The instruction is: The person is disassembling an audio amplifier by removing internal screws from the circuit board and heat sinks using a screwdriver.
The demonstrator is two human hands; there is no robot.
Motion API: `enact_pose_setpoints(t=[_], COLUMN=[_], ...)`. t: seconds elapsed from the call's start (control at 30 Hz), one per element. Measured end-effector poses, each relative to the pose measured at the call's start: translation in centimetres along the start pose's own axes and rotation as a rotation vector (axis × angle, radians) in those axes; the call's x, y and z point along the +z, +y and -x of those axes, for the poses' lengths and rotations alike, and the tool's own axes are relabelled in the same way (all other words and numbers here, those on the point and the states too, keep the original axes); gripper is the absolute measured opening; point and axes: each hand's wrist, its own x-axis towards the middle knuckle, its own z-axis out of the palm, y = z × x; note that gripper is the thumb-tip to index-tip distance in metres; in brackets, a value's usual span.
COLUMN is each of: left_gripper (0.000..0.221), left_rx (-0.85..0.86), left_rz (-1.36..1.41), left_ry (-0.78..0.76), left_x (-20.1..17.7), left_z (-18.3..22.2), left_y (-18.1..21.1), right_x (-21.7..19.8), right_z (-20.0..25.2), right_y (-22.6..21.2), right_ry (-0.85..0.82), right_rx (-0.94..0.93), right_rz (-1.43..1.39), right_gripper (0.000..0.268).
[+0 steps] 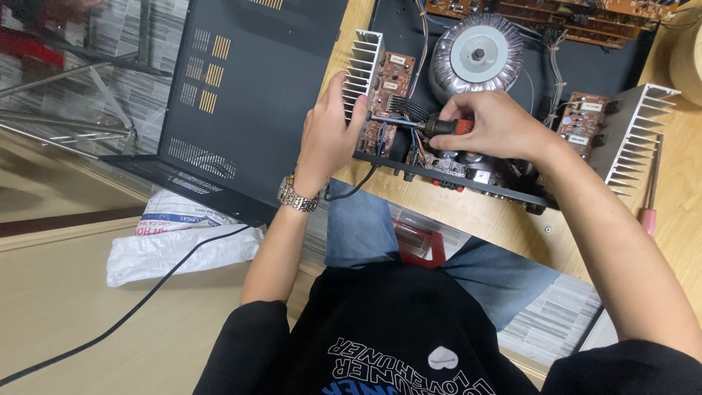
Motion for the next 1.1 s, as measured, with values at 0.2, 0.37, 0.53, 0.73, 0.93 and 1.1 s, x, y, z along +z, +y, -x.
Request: enact_pose_setpoints(t=[0.2,0.37,0.53,0.73,0.93,1.1], left_gripper=[0.051,0.052,0.052,0.047,0.051,0.049], left_rx=[0.004,0.011,-0.017,0.025,0.004,-0.013], left_rz=[-0.029,-0.031,-0.034,0.012,0.001,-0.021], left_ry=[-0.010,-0.014,-0.021,-0.003,-0.017,-0.015], left_x=[0.3,0.2,0.1,-0.1,0.0,0.2], left_z=[0.0,0.0,0.1,0.0,0.0,0.1], left_y=[-0.3,-0.2,-0.2,-0.1,-0.3,-0.3], right_x=[0.4,1.9,2.9,3.0,2.5,2.8], right_z=[1.1,1.7,1.4,1.0,2.2,1.9], right_y=[-1.3,-0.6,0.7,0.5,0.4,0.8], right_ry=[0.089,0.243,0.367,0.413,0.428,0.442], right_rx=[-0.073,-0.202,-0.299,-0.367,-0.353,-0.410], right_rz=[0.160,0.476,0.583,0.613,0.644,0.622], right_gripper=[0.033,0.034,0.041,0.031,0.042,0.033])
